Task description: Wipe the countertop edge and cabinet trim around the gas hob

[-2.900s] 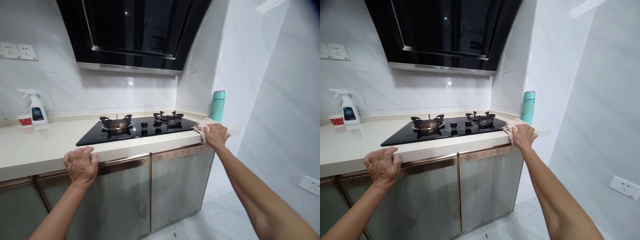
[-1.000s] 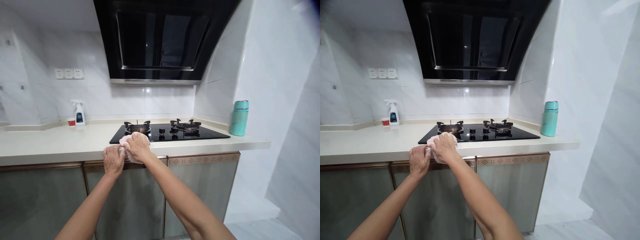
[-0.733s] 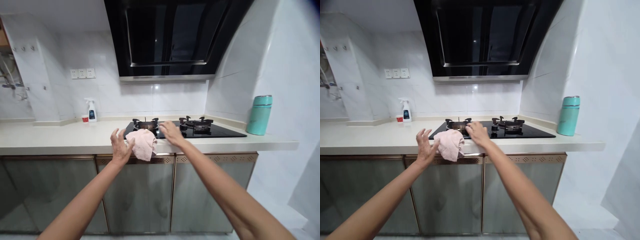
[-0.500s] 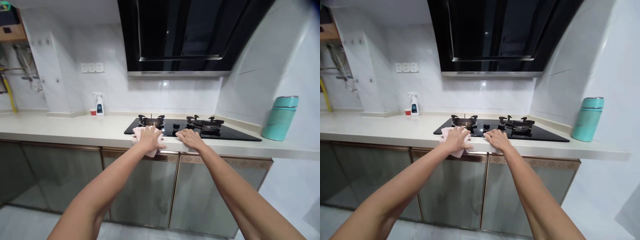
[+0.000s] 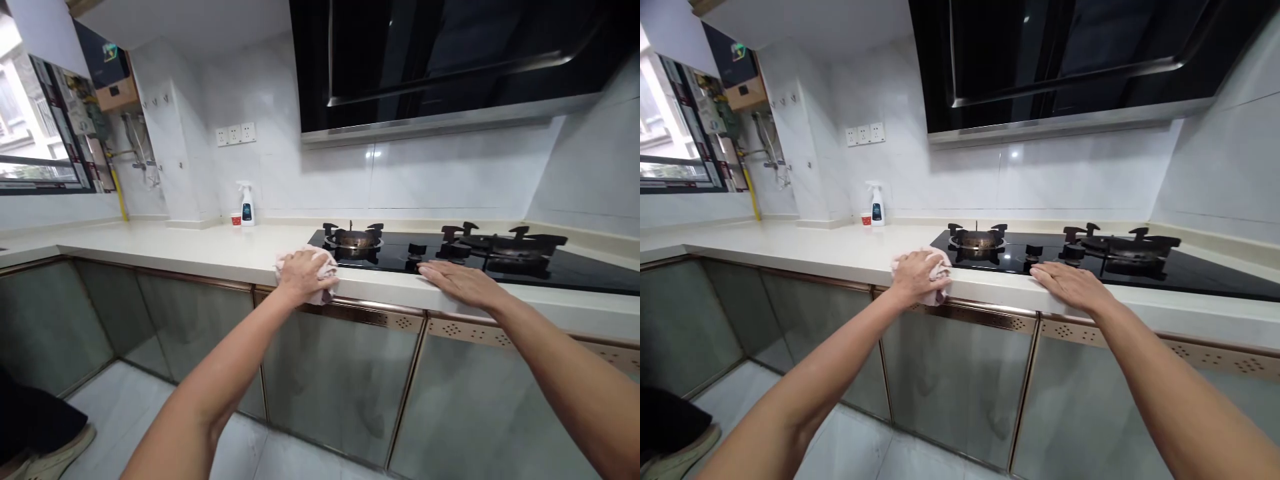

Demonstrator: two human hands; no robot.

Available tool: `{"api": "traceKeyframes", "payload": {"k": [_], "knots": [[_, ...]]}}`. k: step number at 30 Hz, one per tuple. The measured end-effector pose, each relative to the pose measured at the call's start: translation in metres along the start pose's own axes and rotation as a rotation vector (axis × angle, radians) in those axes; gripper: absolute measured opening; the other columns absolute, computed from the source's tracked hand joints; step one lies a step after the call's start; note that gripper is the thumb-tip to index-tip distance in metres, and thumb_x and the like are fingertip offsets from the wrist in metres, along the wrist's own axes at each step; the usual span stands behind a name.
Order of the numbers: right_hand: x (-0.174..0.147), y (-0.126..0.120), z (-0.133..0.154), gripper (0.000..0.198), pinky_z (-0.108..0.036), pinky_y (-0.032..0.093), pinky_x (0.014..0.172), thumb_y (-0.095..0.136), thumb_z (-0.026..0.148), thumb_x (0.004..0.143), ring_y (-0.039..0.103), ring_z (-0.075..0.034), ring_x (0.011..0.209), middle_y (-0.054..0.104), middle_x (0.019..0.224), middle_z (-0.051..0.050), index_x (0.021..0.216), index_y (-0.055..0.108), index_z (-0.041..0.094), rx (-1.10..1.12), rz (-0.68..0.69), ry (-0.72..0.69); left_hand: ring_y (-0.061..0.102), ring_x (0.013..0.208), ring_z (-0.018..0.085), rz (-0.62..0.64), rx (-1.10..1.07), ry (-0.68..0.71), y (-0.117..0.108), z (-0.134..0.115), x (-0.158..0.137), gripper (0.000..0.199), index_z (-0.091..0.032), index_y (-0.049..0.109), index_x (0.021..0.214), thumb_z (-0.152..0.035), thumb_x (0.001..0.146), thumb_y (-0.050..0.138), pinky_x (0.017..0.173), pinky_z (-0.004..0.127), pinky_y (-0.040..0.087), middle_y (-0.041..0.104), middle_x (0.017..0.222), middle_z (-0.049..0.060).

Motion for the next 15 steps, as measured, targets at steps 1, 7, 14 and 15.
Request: {"api": "traceKeyframes", "payload": {"k": [1,7,14,15], "knots": [[0.001,0.000,0.000,0.072,-0.050,0.032,0.123,0.012,0.059,0.100,0.036,-0.027,0.151,0.045,0.160,-0.002,0.151,0.053,0.027,-0.001,-0.010,-0.007,0.057,0.117,0.031,0.004,0.009,-0.027,-0.001,0.020,-0.006,0.063,-0.027,0.062,0.131,-0.073,0.091,0.050,0.097,0.043,0.037,0.064,0.134,0.010],[0.005,0.003,-0.004,0.068,-0.057,0.036,0.120,0.019,0.062,0.098,0.039,-0.031,0.149,0.050,0.157,0.000,0.147,0.057,0.032,0.033,-0.040,-0.025,0.051,0.132,0.030,0.101,0.062,-0.350,-0.005,0.153,-0.044,0.052,-0.033,0.058,0.138,-0.062,0.095,0.047,0.111,0.049,0.030,0.060,0.147,0.005],[0.003,-0.006,0.006,0.070,-0.060,0.038,0.116,0.018,0.068,0.096,0.042,-0.034,0.147,0.052,0.155,0.000,0.141,0.061,0.035,0.037,-0.051,-0.019,0.051,0.124,0.034,0.151,0.083,-0.502,-0.013,0.190,-0.050,0.047,-0.031,0.066,0.129,-0.058,0.098,0.043,0.103,0.055,0.036,0.064,0.140,0.006],[0.003,-0.006,0.006,0.072,-0.059,0.036,0.116,0.017,0.068,0.096,0.041,-0.034,0.147,0.051,0.157,-0.001,0.143,0.059,0.034,0.035,-0.034,-0.004,0.052,0.122,0.034,0.141,0.096,-0.483,-0.013,0.178,-0.046,0.047,-0.030,0.069,0.125,-0.059,0.098,0.044,0.101,0.055,0.037,0.065,0.137,0.007]]}}
Point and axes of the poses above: each hand's wrist, its own x-axis towards the middle knuckle, its own y-axis out of the palm, z = x × y, the point moved 9 cm from there along x, towards the middle knuckle
